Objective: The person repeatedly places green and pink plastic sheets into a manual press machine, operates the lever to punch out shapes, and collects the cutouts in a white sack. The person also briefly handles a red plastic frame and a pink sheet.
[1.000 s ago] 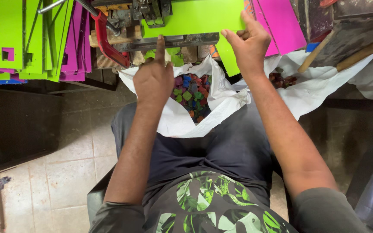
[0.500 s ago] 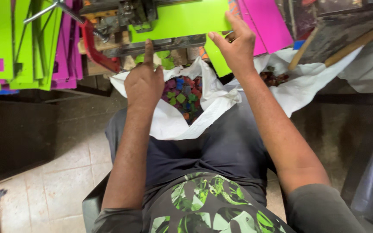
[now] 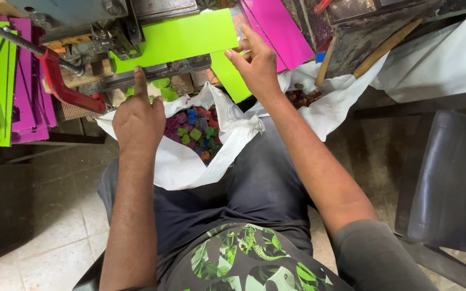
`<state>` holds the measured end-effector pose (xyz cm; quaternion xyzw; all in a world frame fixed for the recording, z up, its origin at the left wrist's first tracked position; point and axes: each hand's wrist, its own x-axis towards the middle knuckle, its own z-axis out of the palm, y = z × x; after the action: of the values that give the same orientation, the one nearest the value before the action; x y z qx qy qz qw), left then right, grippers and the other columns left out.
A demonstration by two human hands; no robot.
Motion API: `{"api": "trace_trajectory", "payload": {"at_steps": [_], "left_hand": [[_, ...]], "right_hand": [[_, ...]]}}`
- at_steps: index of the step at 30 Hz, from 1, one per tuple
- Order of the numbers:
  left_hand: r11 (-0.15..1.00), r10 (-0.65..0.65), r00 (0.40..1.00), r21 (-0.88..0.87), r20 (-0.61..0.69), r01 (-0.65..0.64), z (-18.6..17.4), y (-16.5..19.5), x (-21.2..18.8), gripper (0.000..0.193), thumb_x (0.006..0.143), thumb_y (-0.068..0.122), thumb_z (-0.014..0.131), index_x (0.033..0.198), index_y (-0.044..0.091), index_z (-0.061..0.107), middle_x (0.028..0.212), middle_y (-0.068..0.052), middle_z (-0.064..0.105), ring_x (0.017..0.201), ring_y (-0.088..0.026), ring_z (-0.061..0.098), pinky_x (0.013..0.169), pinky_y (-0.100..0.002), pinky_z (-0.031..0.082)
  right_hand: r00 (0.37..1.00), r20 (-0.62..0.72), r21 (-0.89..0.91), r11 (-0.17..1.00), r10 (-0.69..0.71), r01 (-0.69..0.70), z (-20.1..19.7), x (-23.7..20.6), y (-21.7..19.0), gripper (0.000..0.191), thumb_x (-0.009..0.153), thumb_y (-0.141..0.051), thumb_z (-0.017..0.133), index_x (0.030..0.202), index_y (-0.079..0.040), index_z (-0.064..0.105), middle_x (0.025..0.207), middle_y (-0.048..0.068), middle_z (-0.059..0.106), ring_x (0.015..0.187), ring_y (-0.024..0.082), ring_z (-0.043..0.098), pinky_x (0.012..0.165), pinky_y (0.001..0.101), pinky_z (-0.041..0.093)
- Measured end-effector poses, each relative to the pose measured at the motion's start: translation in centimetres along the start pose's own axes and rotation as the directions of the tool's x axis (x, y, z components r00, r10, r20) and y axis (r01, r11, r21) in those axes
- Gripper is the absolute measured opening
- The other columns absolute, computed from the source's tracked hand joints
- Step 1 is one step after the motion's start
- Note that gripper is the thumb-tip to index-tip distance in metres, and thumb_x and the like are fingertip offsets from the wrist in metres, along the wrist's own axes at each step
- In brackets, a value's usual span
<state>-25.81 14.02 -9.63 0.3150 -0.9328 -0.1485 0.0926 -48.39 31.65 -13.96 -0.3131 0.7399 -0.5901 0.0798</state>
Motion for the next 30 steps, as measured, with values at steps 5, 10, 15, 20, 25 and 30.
{"api": "trace_trajectory", "payload": {"at_steps": [5, 10, 15, 20, 25, 30], "left_hand": [[1.0, 0.012, 1.0, -0.013, -0.015, -0.012, 0.0, 0.2, 0.0, 0.073, 0.094, 0.023, 0.072, 0.157, 0.0, 0.042, 0.079, -0.023, 0.072, 0.069, -0.041, 0.07, 0.064, -0.05, 0.055], [1.0, -0.013, 1.0, -0.016, 0.012, 0.013, -0.2, 0.1, 0.2, 0.074, 0.094, 0.023, 0.072, 0.157, 0.001, 0.041, 0.081, -0.024, 0.072, 0.072, -0.041, 0.071, 0.068, -0.051, 0.056], [1.0, -0.024, 0.999, -0.007, 0.025, 0.024, -0.1, 0.1, 0.4, 0.074, 0.094, 0.024, 0.072, 0.158, 0.004, 0.04, 0.082, -0.024, 0.073, 0.073, -0.041, 0.071, 0.068, -0.051, 0.056], [1.0, -0.012, 1.0, -0.027, 0.004, 0.012, -0.1, 0.0, 0.3, 0.074, 0.093, 0.023, 0.073, 0.157, 0.003, 0.041, 0.082, -0.024, 0.072, 0.073, -0.042, 0.071, 0.068, -0.051, 0.055], [0.999, 0.008, 0.998, -0.037, -0.057, -0.01, -0.1, -0.1, 0.3, 0.072, 0.09, 0.021, 0.074, 0.155, 0.007, 0.046, 0.083, -0.024, 0.072, 0.073, -0.042, 0.07, 0.066, -0.052, 0.054], [0.997, 0.047, 0.985, -0.056, -0.167, -0.057, 0.6, 0.0, 0.6, 0.071, 0.088, 0.019, 0.076, 0.154, 0.01, 0.049, 0.087, -0.022, 0.072, 0.074, -0.04, 0.07, 0.064, -0.051, 0.054]], "right_hand": [[1.0, 0.018, 0.018, 1.0, -0.001, 0.0, 0.2, 0.2, -0.1, 0.055, 0.098, -0.007, 0.075, 0.148, 0.001, 0.053, 0.104, 0.008, 0.077, 0.075, 0.005, 0.068, 0.065, 0.0204, 0.056], [0.999, 0.037, 0.065, 0.998, 0.008, -0.01, 0.6, 0.2, -0.5, 0.054, 0.098, -0.005, 0.073, 0.148, -0.002, 0.053, 0.103, 0.007, 0.076, 0.072, 0.004, 0.064, 0.063, 0.0195, 0.055], [0.999, 0.036, 0.115, 0.993, -0.03, 0.026, 0.6, 0.4, -0.2, 0.049, 0.102, -0.008, 0.073, 0.147, -0.001, 0.055, 0.101, 0.006, 0.075, 0.076, 0.004, 0.065, 0.064, 0.0197, 0.056], [0.991, -0.041, 0.193, 0.974, 0.127, -0.117, 1.0, 1.6, -0.2, 0.042, 0.102, -0.013, 0.071, 0.139, 0.003, 0.061, 0.092, 0.006, 0.074, 0.064, 0.006, 0.065, 0.05, 0.0195, 0.05], [0.987, 0.014, 0.283, 0.946, 0.159, -0.157, 1.0, 2.8, -0.5, 0.049, 0.096, -0.01, 0.073, 0.14, 0.006, 0.059, 0.087, 0.007, 0.073, 0.059, 0.005, 0.06, 0.046, 0.0186, 0.045], [0.994, 0.107, 0.427, 0.903, -0.007, -0.04, 0.2, 2.9, 0.3, 0.06, 0.09, 0.001, 0.076, 0.145, 0.006, 0.053, 0.098, 0.008, 0.075, 0.065, 0.007, 0.061, 0.053, 0.0201, 0.047]]}}
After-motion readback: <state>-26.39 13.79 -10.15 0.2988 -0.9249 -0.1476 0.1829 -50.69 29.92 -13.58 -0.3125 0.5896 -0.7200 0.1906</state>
